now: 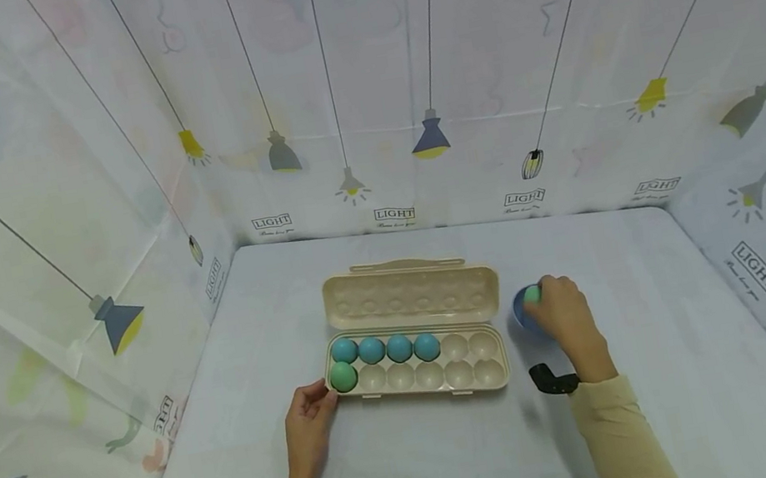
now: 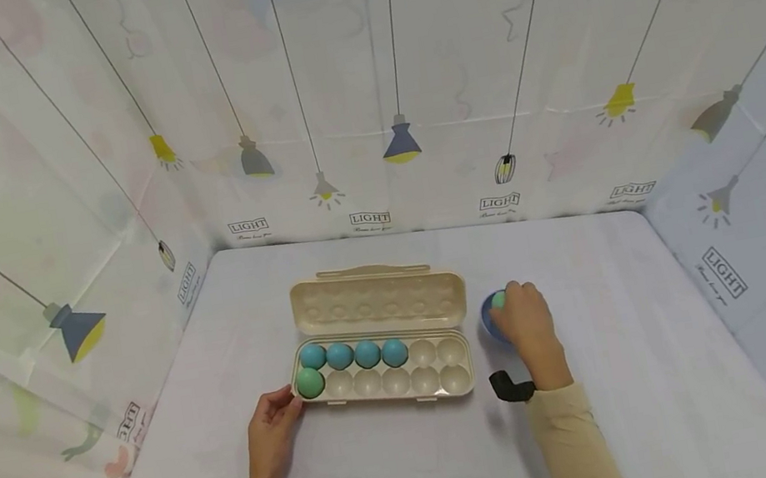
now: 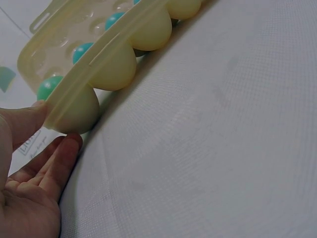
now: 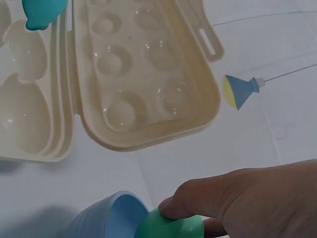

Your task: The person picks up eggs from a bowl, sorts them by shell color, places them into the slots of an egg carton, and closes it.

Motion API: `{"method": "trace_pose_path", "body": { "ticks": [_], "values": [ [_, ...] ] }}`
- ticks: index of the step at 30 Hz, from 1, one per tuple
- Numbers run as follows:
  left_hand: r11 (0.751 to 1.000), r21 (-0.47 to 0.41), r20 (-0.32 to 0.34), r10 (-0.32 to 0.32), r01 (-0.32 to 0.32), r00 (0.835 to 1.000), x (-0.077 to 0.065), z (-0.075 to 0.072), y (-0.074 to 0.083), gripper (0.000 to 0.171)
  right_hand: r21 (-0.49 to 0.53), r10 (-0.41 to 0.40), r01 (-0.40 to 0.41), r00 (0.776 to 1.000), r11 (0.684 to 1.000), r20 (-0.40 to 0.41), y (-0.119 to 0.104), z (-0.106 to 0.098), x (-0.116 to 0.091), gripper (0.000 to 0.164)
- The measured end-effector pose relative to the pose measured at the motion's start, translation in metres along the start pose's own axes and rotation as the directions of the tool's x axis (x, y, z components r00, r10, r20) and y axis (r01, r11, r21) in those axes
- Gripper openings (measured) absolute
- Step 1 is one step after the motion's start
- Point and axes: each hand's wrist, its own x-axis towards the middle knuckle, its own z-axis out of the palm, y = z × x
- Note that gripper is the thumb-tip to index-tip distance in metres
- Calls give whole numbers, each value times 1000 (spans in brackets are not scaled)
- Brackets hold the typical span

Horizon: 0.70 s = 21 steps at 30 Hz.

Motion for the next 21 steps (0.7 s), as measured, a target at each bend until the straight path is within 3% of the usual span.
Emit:
{"method": "trace_pose_path", "body": {
  "ticks": [5, 11, 21],
  "values": [
    [1000, -3, -17, 12, -12, 1000, 6, 0, -18, 37, 52, 8, -7, 1000, 999, -27, -12, -10, -6, 50],
    [999, -8, -28, 48, -48, 998, 8, 0, -22, 35, 135, 21, -11, 997, 991, -75, -33, -17, -15, 55],
    [998, -43, -20, 36, -37, 999, 7, 1, -22, 35, 227, -72, 111, 982, 968, -172, -66, -12, -25, 54]
  ]
}}
